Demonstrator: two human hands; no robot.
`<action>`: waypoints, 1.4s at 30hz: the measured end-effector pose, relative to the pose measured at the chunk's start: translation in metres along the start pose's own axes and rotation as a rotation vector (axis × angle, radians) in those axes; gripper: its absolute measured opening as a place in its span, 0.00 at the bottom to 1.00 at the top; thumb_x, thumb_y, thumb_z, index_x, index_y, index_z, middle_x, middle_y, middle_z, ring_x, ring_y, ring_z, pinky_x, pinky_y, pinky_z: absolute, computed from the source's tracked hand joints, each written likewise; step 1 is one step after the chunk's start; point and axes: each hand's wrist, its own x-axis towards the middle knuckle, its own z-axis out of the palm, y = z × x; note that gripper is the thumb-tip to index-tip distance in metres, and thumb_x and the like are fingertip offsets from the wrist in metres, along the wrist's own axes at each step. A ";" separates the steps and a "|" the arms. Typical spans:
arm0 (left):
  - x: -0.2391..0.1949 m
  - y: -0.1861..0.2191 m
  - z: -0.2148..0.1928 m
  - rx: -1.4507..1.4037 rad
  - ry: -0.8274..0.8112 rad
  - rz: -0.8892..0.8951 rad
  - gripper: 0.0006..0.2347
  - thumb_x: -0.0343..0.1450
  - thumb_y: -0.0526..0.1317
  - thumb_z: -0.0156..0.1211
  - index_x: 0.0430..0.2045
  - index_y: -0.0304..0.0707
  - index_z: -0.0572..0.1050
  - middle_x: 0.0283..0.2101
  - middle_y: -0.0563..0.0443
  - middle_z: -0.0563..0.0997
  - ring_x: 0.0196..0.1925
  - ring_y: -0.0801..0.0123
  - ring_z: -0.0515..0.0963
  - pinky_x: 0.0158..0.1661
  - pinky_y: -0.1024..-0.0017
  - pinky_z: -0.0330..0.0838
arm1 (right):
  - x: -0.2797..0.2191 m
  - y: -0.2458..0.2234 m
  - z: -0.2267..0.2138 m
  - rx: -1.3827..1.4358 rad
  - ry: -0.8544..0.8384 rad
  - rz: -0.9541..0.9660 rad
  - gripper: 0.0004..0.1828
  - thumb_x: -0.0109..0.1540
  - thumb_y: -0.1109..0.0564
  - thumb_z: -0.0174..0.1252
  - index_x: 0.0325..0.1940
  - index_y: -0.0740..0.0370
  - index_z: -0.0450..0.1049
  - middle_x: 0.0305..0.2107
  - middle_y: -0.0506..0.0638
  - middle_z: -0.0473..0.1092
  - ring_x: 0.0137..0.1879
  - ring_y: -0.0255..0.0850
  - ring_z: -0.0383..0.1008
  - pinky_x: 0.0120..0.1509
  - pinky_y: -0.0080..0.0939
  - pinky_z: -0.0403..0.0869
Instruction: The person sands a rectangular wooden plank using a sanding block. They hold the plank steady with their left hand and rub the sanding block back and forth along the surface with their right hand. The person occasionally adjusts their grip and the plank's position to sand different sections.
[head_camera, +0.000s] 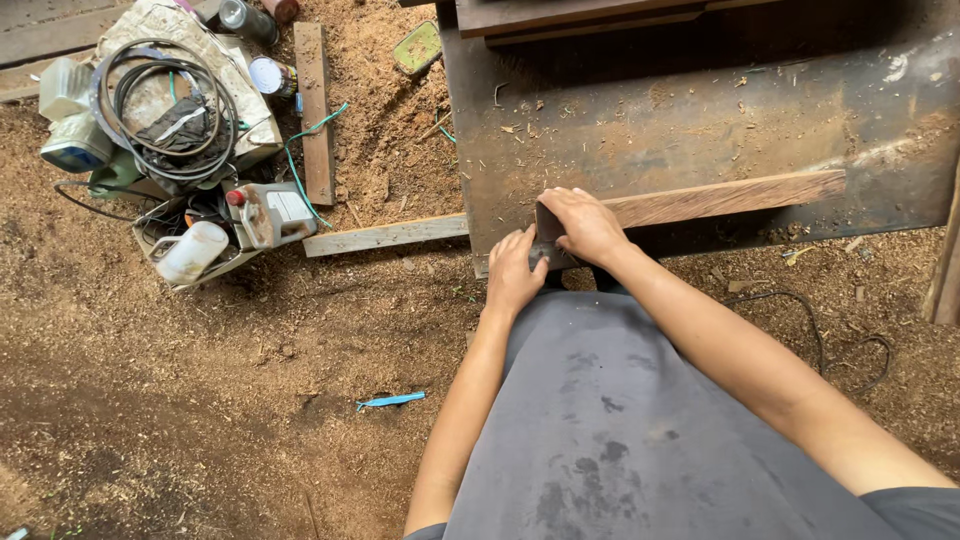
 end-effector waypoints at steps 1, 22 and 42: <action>0.000 0.001 -0.002 -0.008 -0.006 0.000 0.28 0.65 0.40 0.66 0.63 0.33 0.69 0.61 0.37 0.75 0.67 0.51 0.71 0.67 0.52 0.59 | 0.003 -0.001 0.002 0.012 -0.009 -0.001 0.45 0.46 0.62 0.73 0.67 0.61 0.66 0.64 0.56 0.67 0.73 0.50 0.62 0.78 0.52 0.59; 0.003 0.026 -0.028 0.003 -0.002 0.157 0.34 0.66 0.36 0.63 0.70 0.31 0.58 0.70 0.35 0.64 0.69 0.45 0.67 0.63 0.54 0.65 | -0.027 0.020 -0.004 -0.066 0.071 -0.079 0.45 0.50 0.62 0.71 0.70 0.60 0.63 0.67 0.55 0.65 0.75 0.48 0.60 0.79 0.50 0.58; 0.024 0.069 0.012 0.247 0.068 0.175 0.32 0.67 0.38 0.61 0.69 0.29 0.60 0.73 0.40 0.62 0.77 0.52 0.59 0.72 0.55 0.52 | -0.038 0.046 -0.009 -0.082 0.011 -0.068 0.47 0.48 0.59 0.72 0.70 0.60 0.61 0.68 0.54 0.63 0.76 0.46 0.58 0.80 0.49 0.57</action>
